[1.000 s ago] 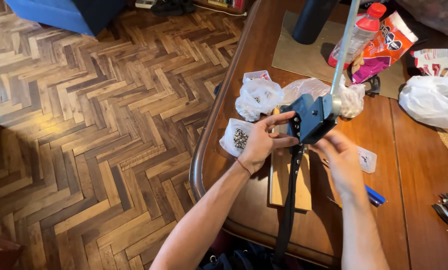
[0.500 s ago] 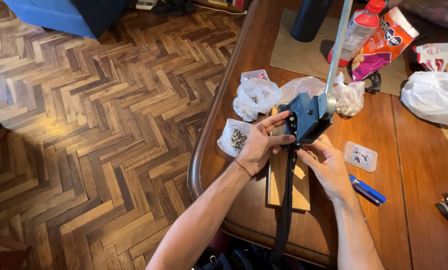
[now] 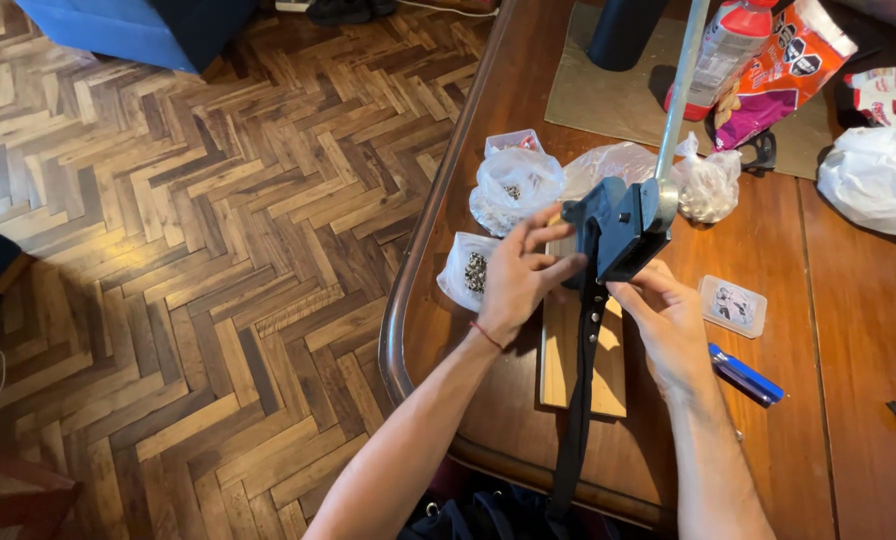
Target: Attaching metal studs to a leather strap using a manual hand press
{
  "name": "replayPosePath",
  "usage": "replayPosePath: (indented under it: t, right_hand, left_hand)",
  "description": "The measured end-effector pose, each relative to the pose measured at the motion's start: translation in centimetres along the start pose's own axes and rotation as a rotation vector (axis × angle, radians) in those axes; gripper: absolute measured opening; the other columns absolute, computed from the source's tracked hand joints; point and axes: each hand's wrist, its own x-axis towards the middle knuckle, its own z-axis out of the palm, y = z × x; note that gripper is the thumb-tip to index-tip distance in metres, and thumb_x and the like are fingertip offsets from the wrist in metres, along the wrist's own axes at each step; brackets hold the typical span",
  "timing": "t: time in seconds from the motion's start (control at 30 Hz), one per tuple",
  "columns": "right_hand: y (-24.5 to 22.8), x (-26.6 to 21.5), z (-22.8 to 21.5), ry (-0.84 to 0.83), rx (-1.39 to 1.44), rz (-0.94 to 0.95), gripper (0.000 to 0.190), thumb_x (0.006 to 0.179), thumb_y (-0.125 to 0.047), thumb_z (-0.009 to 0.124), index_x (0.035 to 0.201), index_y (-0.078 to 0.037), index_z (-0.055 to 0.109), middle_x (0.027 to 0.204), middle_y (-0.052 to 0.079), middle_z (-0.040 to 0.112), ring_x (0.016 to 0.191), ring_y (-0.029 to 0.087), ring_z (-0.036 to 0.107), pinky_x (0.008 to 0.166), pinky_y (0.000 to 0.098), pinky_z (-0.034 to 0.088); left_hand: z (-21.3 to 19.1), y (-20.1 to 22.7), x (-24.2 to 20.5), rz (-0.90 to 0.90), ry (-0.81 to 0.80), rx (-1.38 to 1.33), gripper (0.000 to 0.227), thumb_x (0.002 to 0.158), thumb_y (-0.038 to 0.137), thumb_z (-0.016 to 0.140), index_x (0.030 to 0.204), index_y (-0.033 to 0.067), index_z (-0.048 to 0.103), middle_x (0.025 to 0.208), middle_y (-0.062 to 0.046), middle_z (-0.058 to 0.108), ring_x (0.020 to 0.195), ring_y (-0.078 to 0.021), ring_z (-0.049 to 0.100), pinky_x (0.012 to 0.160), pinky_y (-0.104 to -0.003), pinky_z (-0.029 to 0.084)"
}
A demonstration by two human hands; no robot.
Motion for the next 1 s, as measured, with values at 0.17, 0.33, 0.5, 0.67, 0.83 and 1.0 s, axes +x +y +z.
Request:
replayPosePath:
  t: [0.17, 0.33, 0.5, 0.67, 0.83, 1.0]
  right_hand:
    - [0.0, 0.1, 0.4, 0.119, 0.0, 0.021, 0.013, 0.101, -0.01, 0.095, 0.111, -0.006, 0.087, 0.114, 0.001, 0.067, 0.106, 0.005, 0.067, 0.099, 0.0278, 0.062]
    - [-0.3, -0.1, -0.2, 0.107, 0.02, 0.066, 0.011, 0.102, -0.01, 0.095, 0.106, -0.007, 0.087, 0.11, 0.001, 0.069, 0.103, 0.003, 0.065, 0.096, 0.0246, 0.061]
    - [-0.7, 0.9, 0.0, 0.116, -0.007, 0.084, 0.014, 0.103, -0.015, 0.097, 0.098, -0.008, 0.085, 0.101, 0.0, 0.066, 0.094, 0.003, 0.063, 0.094, 0.0244, 0.059]
    - [-3.0, 0.4, 0.6, 0.077, 0.043, 0.105, 0.019, 0.102, -0.016, 0.098, 0.092, -0.01, 0.083, 0.096, -0.002, 0.065, 0.091, 0.001, 0.06, 0.089, 0.0219, 0.058]
    - [-2.6, 0.8, 0.4, 0.05, 0.065, 0.125, 0.018, 0.104, -0.016, 0.096, 0.093, -0.01, 0.083, 0.095, -0.004, 0.067, 0.092, 0.001, 0.06, 0.09, 0.0209, 0.056]
    - [-3.6, 0.7, 1.0, 0.056, 0.057, 0.136, 0.016, 0.105, -0.017, 0.095, 0.095, -0.01, 0.084, 0.097, -0.005, 0.069, 0.09, 0.001, 0.061, 0.092, 0.0215, 0.056]
  left_hand:
    - [-0.3, -1.8, -1.0, 0.098, 0.078, 0.573, 0.024, 0.098, 0.05, 0.094, 0.115, 0.034, 0.086, 0.093, 0.006, 0.085, 0.088, -0.0217, 0.089, 0.069, -0.03, 0.07]
    - [-0.1, -3.2, -1.1, 0.151, 0.034, 0.669, 0.021, 0.097, 0.053, 0.094, 0.11, 0.0373, 0.091, 0.081, 0.012, 0.082, 0.069, -0.0084, 0.078, 0.058, -0.021, 0.059]
    - [0.3, -1.1, -2.2, 0.177, 0.007, 0.693, 0.02, 0.101, 0.048, 0.091, 0.11, 0.0298, 0.091, 0.085, 0.003, 0.082, 0.079, -0.0174, 0.08, 0.074, -0.033, 0.066]
    - [0.5, -1.5, -2.0, 0.154, -0.012, 0.691, 0.019, 0.1, 0.049, 0.09, 0.103, 0.0303, 0.089, 0.083, 0.004, 0.08, 0.081, -0.0171, 0.08, 0.077, -0.034, 0.065]
    - [1.0, -3.7, -1.0, 0.064, -0.073, 0.426, 0.019, 0.107, 0.04, 0.085, 0.104, 0.0207, 0.088, 0.081, 0.002, 0.077, 0.086, -0.0097, 0.071, 0.081, -0.033, 0.061]
    - [1.0, -5.9, -0.2, 0.021, -0.043, 0.305, 0.019, 0.108, 0.037, 0.085, 0.103, 0.0185, 0.088, 0.08, 0.006, 0.072, 0.087, -0.0074, 0.066, 0.079, -0.027, 0.057]
